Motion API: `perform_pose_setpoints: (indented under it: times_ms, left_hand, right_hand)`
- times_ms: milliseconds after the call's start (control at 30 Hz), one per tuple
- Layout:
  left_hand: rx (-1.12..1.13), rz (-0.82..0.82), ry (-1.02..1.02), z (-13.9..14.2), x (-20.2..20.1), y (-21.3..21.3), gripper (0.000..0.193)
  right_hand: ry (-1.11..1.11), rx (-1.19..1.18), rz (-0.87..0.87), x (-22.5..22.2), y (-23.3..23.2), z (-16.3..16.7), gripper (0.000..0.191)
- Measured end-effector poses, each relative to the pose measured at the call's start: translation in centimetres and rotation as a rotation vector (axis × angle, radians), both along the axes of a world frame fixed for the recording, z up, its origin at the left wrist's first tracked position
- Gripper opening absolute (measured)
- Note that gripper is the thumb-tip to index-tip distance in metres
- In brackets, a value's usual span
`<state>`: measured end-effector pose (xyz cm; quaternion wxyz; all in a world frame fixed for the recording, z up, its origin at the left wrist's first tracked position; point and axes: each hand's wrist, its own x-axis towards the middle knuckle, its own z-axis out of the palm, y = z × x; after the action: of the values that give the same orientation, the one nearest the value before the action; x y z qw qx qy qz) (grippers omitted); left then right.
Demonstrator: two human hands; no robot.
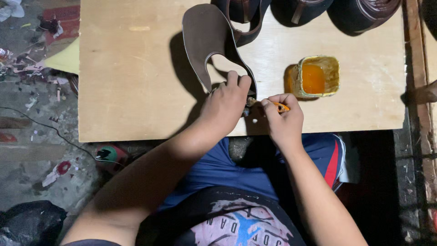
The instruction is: The person sits on the floor and uses a brush to apply orange adhesive from a container onto the edge of a brown shoe upper, working the brush along the inner edge and turning the piece to coat different sections. Finished uppers rest on the board nearby.
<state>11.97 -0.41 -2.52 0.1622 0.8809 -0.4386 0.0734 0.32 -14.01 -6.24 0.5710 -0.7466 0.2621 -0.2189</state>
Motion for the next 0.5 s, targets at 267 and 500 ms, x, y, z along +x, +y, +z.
perform_pose_setpoints:
  times_ms: [267,500]
  left_hand:
    - [0.149,-0.112,-0.079,3.0,1.6,-0.5,0.018]
    - [-0.2,-0.141,0.139,6.1,-0.4,0.8,0.033]
  right_hand:
    - [-0.012,-0.191,0.076,-0.2,-1.7,0.6,0.018]
    - [0.008,-0.082,0.052,0.2,-2.0,0.4,0.017]
